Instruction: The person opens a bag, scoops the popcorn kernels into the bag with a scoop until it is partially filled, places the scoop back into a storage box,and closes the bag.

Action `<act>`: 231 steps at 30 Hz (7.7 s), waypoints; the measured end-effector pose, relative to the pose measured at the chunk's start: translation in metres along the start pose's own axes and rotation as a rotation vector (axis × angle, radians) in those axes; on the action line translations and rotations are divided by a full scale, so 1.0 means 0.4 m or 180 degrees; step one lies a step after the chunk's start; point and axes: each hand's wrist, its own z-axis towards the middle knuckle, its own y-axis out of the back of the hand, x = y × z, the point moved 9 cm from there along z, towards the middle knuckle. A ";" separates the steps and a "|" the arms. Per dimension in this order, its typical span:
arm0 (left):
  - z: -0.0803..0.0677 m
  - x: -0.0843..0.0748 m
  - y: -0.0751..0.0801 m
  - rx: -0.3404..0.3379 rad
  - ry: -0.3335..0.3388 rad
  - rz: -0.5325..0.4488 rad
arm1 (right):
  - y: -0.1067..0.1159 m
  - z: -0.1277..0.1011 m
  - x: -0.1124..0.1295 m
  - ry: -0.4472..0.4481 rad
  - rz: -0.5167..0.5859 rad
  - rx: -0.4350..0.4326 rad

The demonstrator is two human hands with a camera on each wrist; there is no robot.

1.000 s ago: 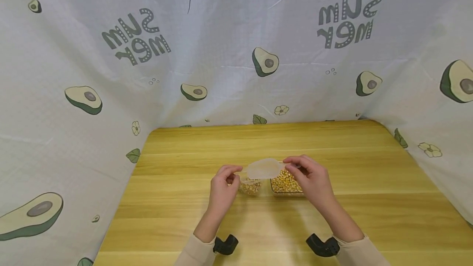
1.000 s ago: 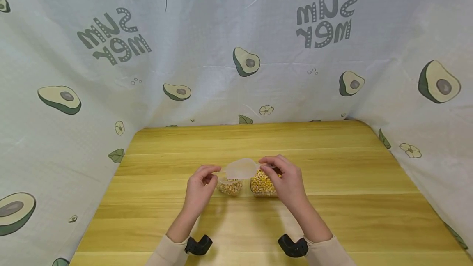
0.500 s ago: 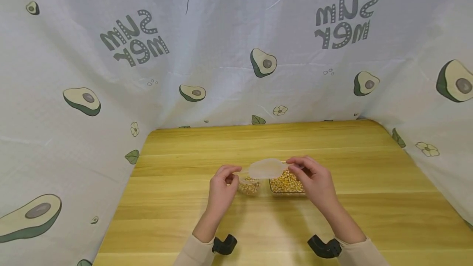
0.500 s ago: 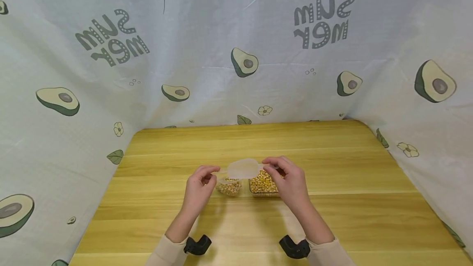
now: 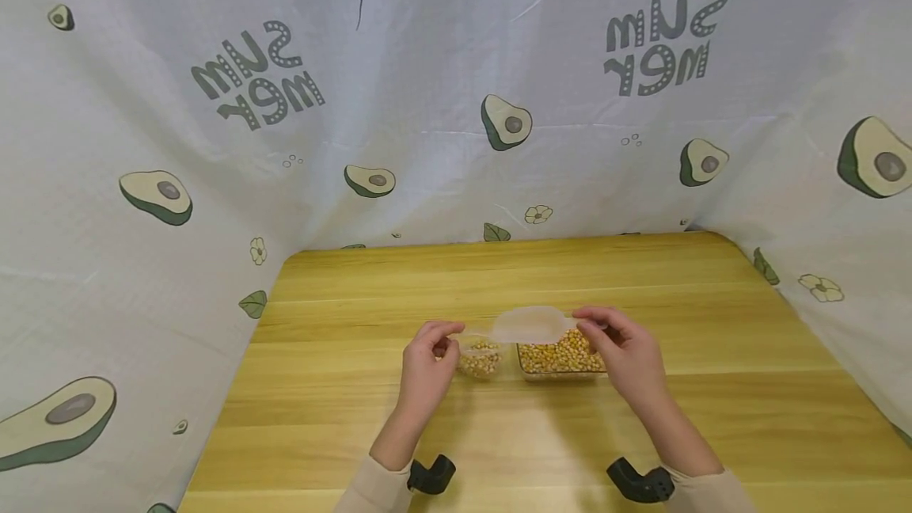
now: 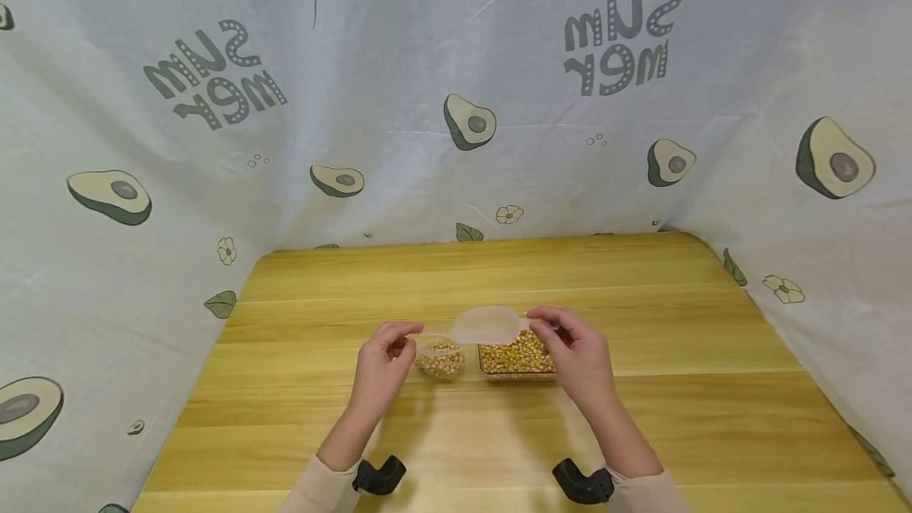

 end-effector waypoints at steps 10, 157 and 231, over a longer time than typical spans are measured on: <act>0.001 -0.003 0.002 -0.0021 -0.0001 -0.0035 | 0.062 -0.018 -0.085 -0.0236 -0.0336 -0.0063; -0.003 0.005 -0.001 -0.0041 0.0015 0.0008 | -0.048 -0.008 -0.110 -0.0942 0.1036 0.0511; -0.003 0.002 0.000 -0.0017 0.0035 -0.0083 | -0.083 0.038 0.109 0.0615 -0.0437 0.0543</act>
